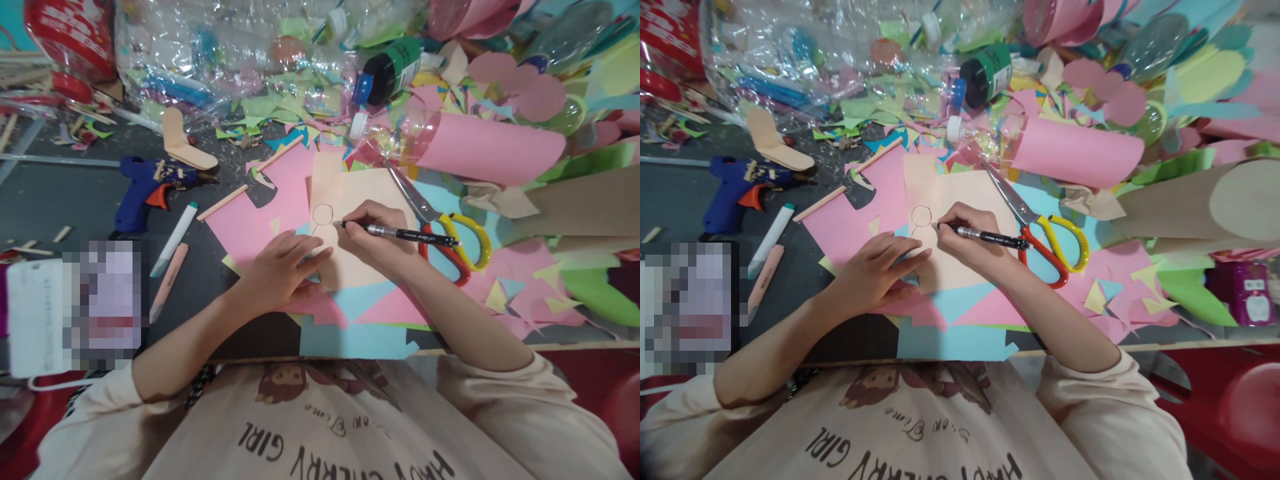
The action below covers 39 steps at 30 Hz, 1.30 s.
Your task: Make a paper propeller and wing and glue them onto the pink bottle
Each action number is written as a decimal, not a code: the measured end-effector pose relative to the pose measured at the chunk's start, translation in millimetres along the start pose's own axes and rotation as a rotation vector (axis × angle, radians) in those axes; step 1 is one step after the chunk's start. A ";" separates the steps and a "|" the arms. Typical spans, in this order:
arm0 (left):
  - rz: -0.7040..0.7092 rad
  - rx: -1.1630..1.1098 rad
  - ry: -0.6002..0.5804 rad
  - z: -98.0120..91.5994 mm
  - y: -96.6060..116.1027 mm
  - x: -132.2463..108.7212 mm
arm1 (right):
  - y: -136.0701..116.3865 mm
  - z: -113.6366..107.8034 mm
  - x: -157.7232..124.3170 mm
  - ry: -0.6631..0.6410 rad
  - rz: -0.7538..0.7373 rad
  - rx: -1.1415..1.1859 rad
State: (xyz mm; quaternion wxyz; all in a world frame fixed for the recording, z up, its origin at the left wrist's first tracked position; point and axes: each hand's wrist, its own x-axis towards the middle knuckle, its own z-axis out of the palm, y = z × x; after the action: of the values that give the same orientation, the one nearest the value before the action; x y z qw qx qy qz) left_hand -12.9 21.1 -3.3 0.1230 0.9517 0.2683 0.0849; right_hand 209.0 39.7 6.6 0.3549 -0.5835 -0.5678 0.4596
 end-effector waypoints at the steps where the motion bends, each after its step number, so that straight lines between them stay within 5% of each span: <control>1: -0.003 0.000 -0.001 0.1 0.8 0.1 | 0.1 -0.3 -0.3 -0.013 -0.002 -0.004; 39: -0.036 0.019 -0.007 7.4 4.6 0.1 | 2.4 -0.5 0.1 -0.099 0.011 0.002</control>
State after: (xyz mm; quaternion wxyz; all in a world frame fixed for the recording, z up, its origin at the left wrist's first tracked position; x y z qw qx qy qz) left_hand -8.9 15.9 -9.0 0.1166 0.9480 0.2859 0.0770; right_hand 210.3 39.5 4.5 0.3244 -0.5626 -0.5810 0.4906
